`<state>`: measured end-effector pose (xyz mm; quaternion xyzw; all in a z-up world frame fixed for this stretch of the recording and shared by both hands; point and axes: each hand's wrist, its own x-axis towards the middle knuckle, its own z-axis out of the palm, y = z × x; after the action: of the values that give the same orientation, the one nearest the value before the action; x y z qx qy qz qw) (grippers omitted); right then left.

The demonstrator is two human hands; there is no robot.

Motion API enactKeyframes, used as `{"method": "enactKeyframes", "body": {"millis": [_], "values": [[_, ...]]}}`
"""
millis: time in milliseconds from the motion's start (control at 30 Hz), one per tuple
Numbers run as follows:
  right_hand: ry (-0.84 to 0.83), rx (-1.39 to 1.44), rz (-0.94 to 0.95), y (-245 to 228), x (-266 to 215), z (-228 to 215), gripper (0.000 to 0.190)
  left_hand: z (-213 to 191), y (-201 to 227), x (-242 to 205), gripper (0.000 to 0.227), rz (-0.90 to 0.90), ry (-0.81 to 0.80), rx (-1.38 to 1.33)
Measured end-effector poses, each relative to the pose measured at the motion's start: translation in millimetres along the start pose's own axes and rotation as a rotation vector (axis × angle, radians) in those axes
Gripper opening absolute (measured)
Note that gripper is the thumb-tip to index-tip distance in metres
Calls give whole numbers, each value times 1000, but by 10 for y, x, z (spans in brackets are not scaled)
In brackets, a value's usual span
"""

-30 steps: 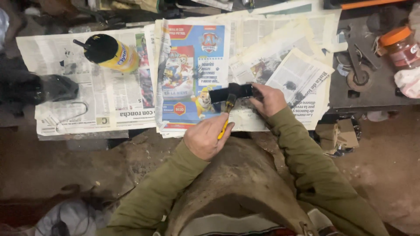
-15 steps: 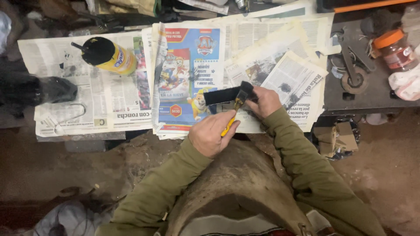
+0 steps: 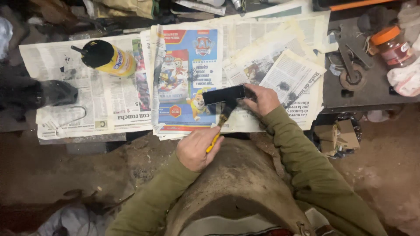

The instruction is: Painting a small metal component with black paint using a brush.

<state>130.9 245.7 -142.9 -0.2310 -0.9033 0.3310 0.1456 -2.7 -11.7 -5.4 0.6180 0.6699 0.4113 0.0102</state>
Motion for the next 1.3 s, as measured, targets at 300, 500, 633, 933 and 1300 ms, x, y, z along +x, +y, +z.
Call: {"method": "enactKeyframes", "body": {"millis": [300,500,633,933,1300], "values": [[-31,26,29,85,-7,46,53,-261,-39,-249,35,-71,81,69],[-21,-8,4,60,-7,10,53,-353,-204,-368,30,-242,143,57],[-25,0,39,40,-29,44,54,-426,-297,-268,31,-187,168,31],[-99,39,92,-274,85,-59,67,-577,-481,-220,27,-212,139,-42],[-16,-84,-81,-320,121,-3,50,-906,-719,-278,24,-404,119,-178]]}}
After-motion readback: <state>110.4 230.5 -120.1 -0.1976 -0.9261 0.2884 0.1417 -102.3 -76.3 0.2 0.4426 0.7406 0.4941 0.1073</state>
